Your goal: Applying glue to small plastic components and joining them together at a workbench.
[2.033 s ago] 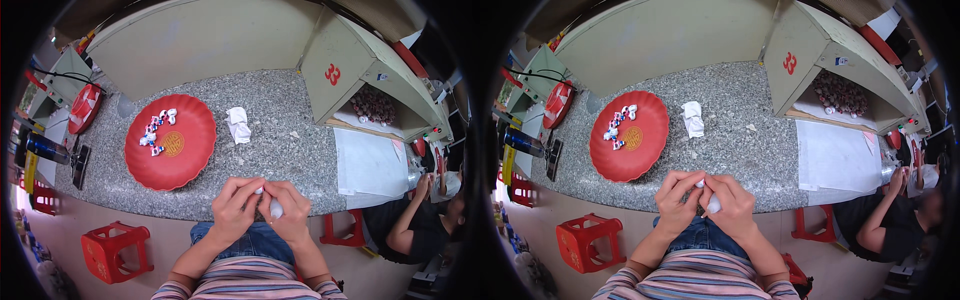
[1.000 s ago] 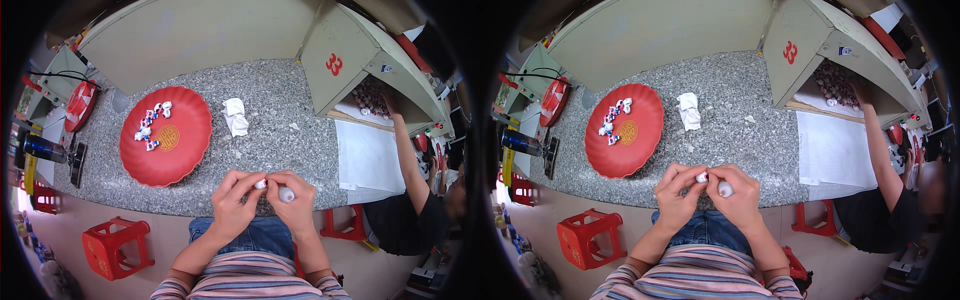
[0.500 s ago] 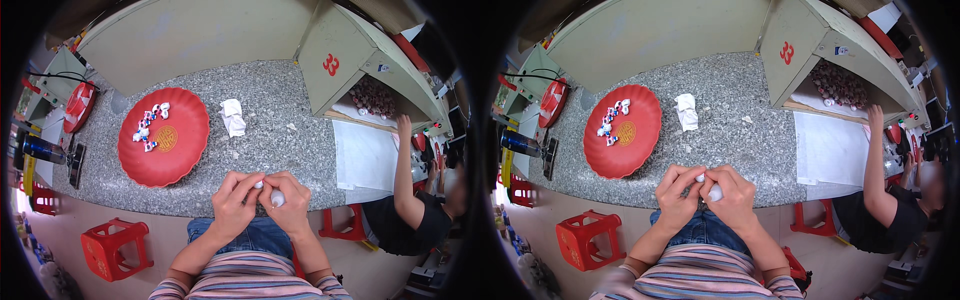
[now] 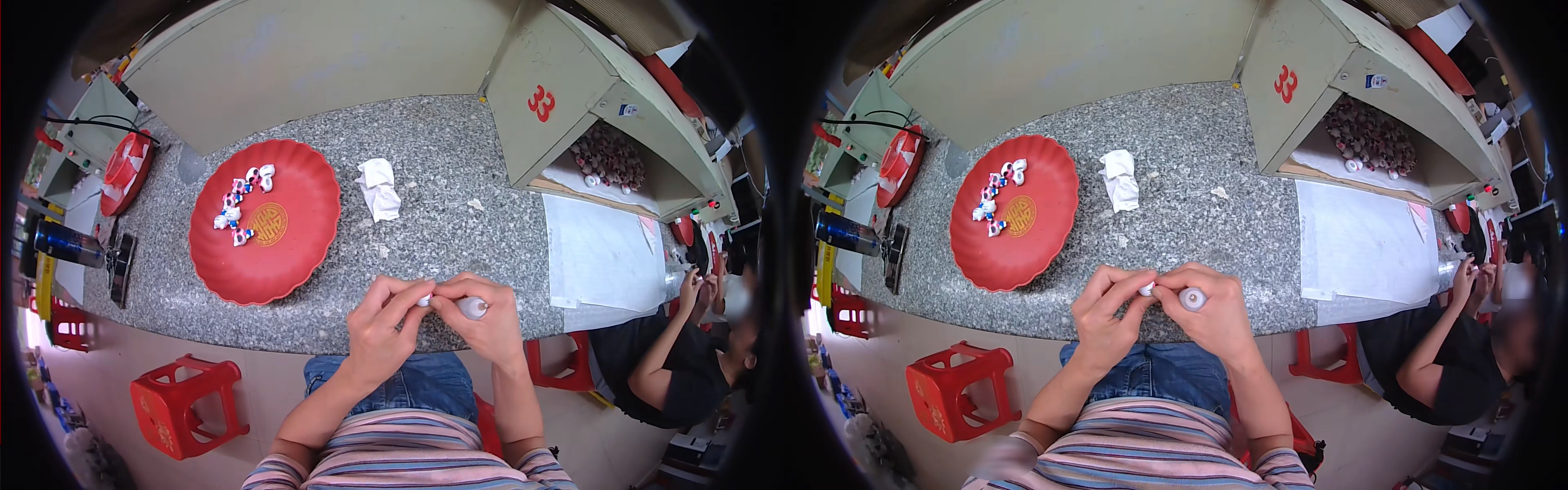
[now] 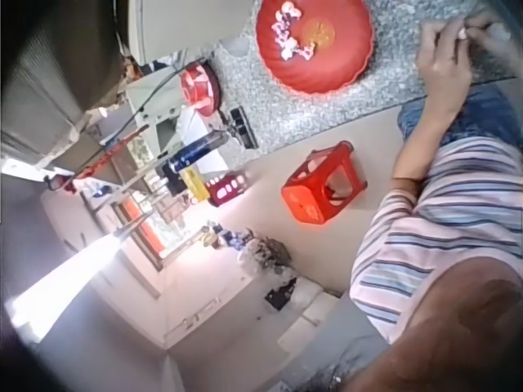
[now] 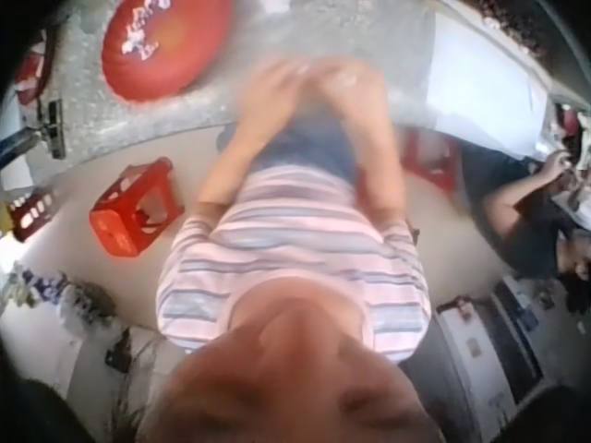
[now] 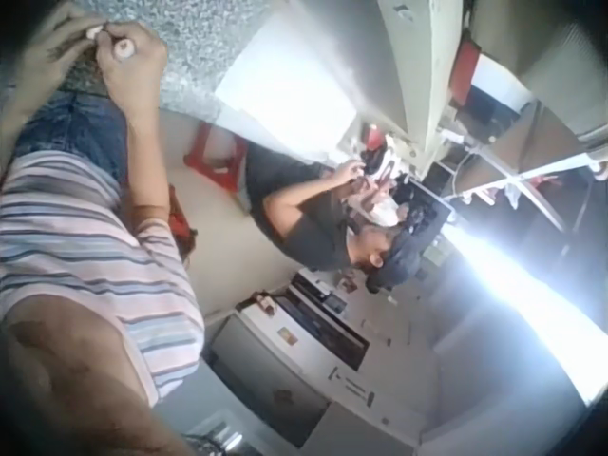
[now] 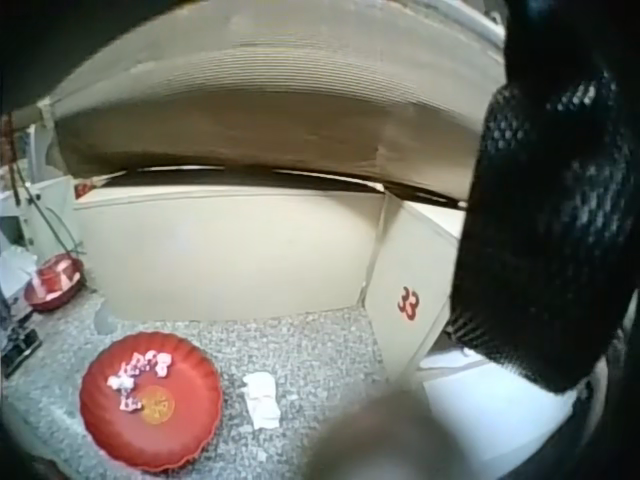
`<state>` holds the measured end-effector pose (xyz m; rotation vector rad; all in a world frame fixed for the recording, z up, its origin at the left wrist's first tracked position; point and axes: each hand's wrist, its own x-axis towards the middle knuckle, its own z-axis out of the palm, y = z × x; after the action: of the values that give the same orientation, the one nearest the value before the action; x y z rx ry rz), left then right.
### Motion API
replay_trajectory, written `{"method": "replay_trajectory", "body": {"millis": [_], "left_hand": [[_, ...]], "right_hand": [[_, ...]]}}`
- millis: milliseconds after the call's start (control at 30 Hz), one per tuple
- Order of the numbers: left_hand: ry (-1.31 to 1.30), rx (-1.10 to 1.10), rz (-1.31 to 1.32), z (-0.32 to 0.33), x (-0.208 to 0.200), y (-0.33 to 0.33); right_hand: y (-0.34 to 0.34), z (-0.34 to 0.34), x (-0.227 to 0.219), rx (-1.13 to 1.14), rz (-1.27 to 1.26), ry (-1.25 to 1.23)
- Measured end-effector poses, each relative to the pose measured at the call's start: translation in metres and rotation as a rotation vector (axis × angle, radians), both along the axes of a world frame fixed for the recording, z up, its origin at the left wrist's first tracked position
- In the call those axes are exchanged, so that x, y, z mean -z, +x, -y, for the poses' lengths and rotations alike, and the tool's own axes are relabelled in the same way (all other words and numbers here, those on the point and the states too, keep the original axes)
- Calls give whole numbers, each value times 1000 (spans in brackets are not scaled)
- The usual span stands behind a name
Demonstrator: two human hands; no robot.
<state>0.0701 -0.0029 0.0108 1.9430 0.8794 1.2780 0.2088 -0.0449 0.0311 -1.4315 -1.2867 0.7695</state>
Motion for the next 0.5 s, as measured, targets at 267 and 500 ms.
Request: {"method": "replay_trajectory", "body": {"millis": [267,500], "left_hand": [[-28,9,14,3,2,-2],[-239,86,65,1,2,-6]], "right_hand": [[-23,3,4,222,321,198],[-22,4,11,197,131,148]]}}
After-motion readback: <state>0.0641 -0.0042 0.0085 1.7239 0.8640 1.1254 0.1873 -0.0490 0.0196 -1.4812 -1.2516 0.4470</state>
